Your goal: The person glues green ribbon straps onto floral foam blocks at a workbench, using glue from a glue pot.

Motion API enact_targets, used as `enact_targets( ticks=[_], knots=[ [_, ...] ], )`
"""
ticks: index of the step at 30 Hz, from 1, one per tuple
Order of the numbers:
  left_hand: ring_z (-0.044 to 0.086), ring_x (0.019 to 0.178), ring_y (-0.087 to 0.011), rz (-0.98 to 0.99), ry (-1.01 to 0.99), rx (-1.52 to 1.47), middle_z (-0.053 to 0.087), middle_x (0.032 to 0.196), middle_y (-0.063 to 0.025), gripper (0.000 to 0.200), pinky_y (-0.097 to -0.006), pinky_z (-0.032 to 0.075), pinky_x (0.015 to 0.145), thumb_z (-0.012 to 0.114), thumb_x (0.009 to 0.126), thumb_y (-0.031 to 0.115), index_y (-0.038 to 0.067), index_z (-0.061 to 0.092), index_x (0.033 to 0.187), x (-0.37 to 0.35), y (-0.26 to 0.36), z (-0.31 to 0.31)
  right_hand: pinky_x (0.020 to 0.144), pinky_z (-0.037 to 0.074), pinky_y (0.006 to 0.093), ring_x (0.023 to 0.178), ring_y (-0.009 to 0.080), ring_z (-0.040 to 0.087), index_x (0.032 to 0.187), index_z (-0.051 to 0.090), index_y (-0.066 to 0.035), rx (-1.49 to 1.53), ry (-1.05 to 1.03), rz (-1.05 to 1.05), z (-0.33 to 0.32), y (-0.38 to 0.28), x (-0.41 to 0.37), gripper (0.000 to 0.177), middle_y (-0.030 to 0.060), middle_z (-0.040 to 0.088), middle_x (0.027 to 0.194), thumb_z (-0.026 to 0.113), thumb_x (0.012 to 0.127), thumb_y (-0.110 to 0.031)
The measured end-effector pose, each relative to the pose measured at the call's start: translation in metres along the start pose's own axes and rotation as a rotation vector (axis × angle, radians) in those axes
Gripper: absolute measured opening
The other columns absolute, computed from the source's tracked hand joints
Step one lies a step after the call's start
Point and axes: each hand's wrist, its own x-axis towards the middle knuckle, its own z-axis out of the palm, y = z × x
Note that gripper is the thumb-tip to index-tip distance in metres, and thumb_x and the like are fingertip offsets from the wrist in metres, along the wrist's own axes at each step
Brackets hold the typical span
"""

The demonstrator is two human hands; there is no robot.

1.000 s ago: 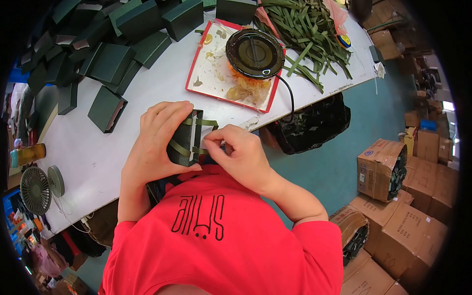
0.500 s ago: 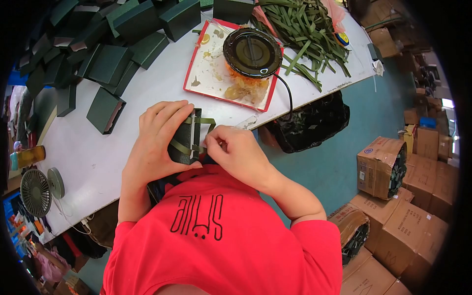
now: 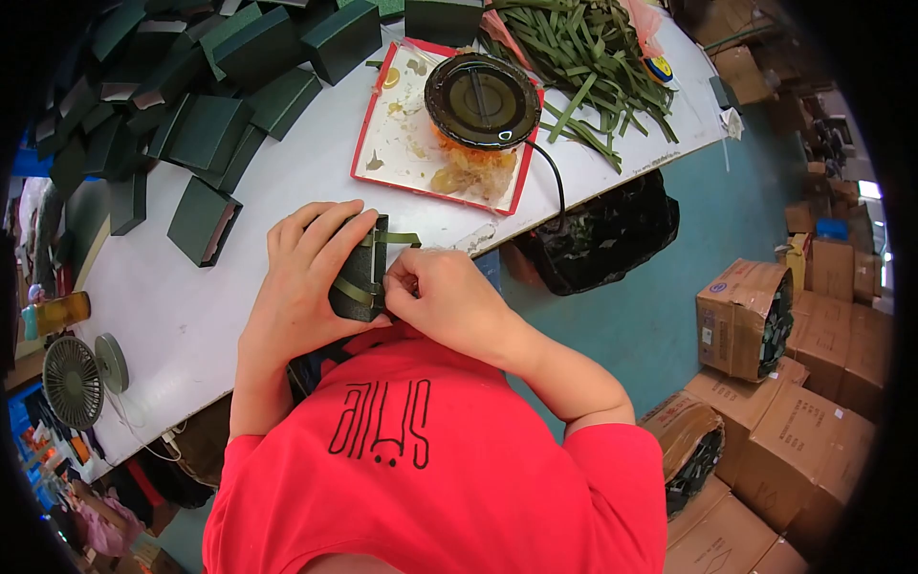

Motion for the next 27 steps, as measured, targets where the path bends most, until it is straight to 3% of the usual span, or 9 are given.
enact_targets(
  ticks=[14, 17, 20, 23, 27],
  knots=[
    [0.046, 0.131, -0.0349, -0.013, 0.005, -0.007, 0.053, 0.142, -0.0099, 0.1, -0.048, 0.035, 0.108, 0.094, 0.052, 0.032, 0.008, 0.054, 0.14, -0.001, -0.004, 0.003, 0.066, 0.054, 0.0378, 0.068, 0.029, 0.07, 0.087, 0.066, 0.007, 0.091, -0.014, 0.042, 0.004, 0.005, 0.005, 0.021, 0.0189, 0.069, 0.074, 0.066, 0.088, -0.013],
    [0.046, 0.132, -0.0353, -0.023, 0.015, -0.047, 0.053, 0.142, -0.0106, 0.1, -0.0478, 0.035, 0.109, 0.094, 0.054, 0.034, 0.007, 0.052, 0.141, -0.001, -0.008, 0.002, 0.063, 0.049, 0.0272, 0.065, 0.0086, 0.058, 0.088, 0.066, 0.004, 0.144, -0.012, 0.001, 0.004, 0.012, 0.002, 0.014, 0.0053, 0.067, 0.075, 0.067, 0.091, -0.009],
    [0.047, 0.129, -0.0339, -0.039, 0.046, -0.08, 0.053, 0.141, -0.0076, 0.103, -0.0489, 0.034, 0.107, 0.094, 0.049, 0.032, 0.014, 0.053, 0.142, -0.002, -0.011, 0.005, 0.062, 0.048, 0.0275, 0.066, 0.0086, 0.058, 0.092, 0.066, 0.003, 0.106, 0.124, -0.049, 0.004, 0.012, 0.001, 0.01, 0.0045, 0.065, 0.075, 0.067, 0.091, -0.007],
    [0.047, 0.129, -0.034, -0.045, 0.048, -0.078, 0.053, 0.141, -0.0077, 0.103, -0.049, 0.034, 0.107, 0.094, 0.049, 0.032, 0.014, 0.053, 0.141, -0.001, -0.011, 0.005, 0.066, 0.054, 0.0377, 0.074, 0.027, 0.07, 0.098, 0.067, 0.0, 0.017, 0.112, -0.097, 0.001, 0.005, -0.001, 0.014, 0.0145, 0.069, 0.09, 0.066, 0.091, -0.012],
    [0.047, 0.129, -0.0339, -0.032, 0.03, -0.044, 0.053, 0.141, -0.0083, 0.1, -0.0488, 0.034, 0.107, 0.094, 0.051, 0.031, 0.012, 0.054, 0.14, 0.0, -0.008, 0.004, 0.063, 0.054, 0.0402, 0.072, 0.0303, 0.068, 0.098, 0.064, -0.003, -0.163, 0.1, -0.337, 0.009, 0.015, 0.004, 0.014, 0.0131, 0.065, 0.088, 0.069, 0.09, -0.013]
  ],
)
